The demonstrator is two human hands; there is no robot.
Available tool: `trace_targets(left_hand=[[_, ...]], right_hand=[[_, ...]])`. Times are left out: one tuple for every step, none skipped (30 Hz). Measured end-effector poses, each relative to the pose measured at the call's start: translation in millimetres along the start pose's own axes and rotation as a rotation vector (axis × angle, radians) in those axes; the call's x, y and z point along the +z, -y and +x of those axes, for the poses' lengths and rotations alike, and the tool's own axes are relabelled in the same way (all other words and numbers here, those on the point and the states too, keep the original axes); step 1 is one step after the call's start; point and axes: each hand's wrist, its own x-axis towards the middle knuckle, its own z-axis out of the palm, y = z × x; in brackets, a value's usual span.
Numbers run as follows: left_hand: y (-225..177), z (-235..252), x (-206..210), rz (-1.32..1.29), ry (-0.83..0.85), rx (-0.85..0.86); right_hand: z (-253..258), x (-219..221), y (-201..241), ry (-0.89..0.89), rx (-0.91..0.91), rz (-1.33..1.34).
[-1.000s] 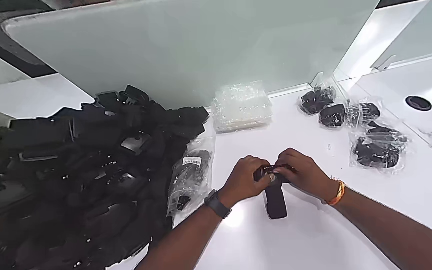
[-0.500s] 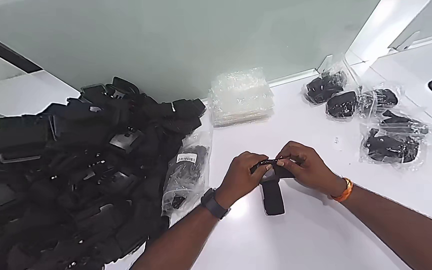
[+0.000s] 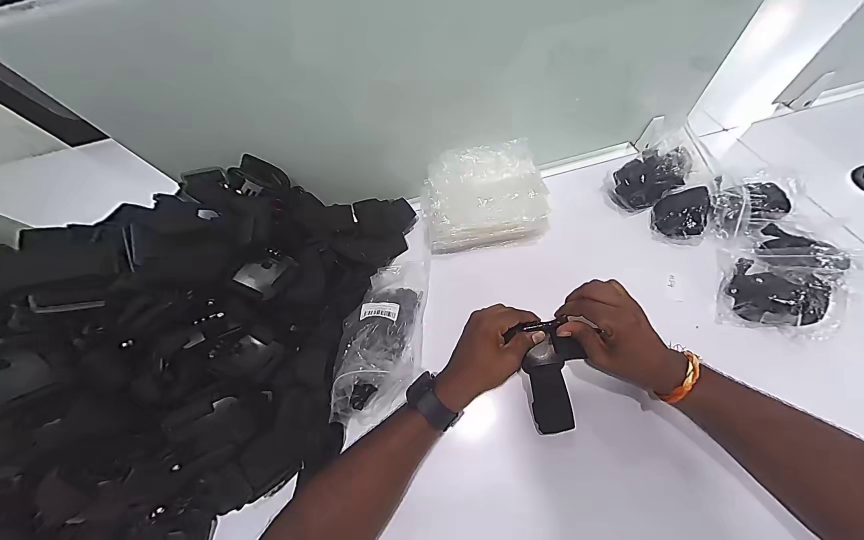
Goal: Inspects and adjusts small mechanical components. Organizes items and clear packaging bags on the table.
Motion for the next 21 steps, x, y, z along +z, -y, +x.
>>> trace_targets(left_hand=[[-1,0,0,-0.022,0.009,-0.016],[-3,1,-1,-0.053,0.025,-0.045],[-4,1,-2,-0.089,0.042,-0.074],[-5,2,-3,-0.125,0.058,-0.101],[-5,3,-4,-0.151,0.068,-0.117],[-4,3,-4,-0.164,0.069,-0.120],[-3,3,-3,-0.169,0.058,-0.115],[-1,2,-2,-0.168,0.038,-0.103],[0,2,-1,-0.153,0.012,-0.081],[1,1,1,-0.129,-0.009,-0.061],[2,1,2,-0.103,-0.025,-0.042],[3,1,2,-0.080,-0.037,-0.029],[4,1,3,-0.064,-0.046,-0.025],[4,1,4,-0.053,-0.051,-0.024],[4,1,4,-0.046,-0.053,-0.023],[4,1,4,-0.040,-0.052,-0.025],[4,1,4,-0.035,-0.051,-0.030],[4,1,4,-0.030,-0.049,-0.038],[3,1,3,-0.023,-0.043,-0.049],[2,1,3,-0.013,-0.039,-0.060],[2,1,2,-0.010,-0.036,-0.066]], right_hand=[[0,-1,1,-0.001,-0.017,-0.023],[1,-1,1,-0.005,-0.039,-0.042],[2,-2,1,-0.012,-0.063,-0.061],[2,-2,1,-0.022,-0.086,-0.077],[3,-2,1,-0.032,-0.108,-0.094],[3,-2,0,-0.038,-0.122,-0.109],[3,-2,0,-0.040,-0.124,-0.112],[3,-2,-1,-0.040,-0.110,-0.092],[2,-1,-2,-0.035,-0.068,-0.036],[1,0,-5,-0.021,-0.005,0.045],[1,1,-7,0.007,0.062,0.129],[1,1,-10,0.042,0.116,0.206],[1,1,-13,0.073,0.149,0.269],[1,1,-14,0.100,0.167,0.318],[2,1,-15,0.122,0.176,0.348],[2,1,-15,0.140,0.186,0.362],[2,1,-15,0.157,0.196,0.365],[2,1,-15,0.168,0.199,0.358],[2,1,-15,0.174,0.197,0.355],[2,1,-15,0.177,0.195,0.359],[2,1,-15,0.181,0.193,0.362]])
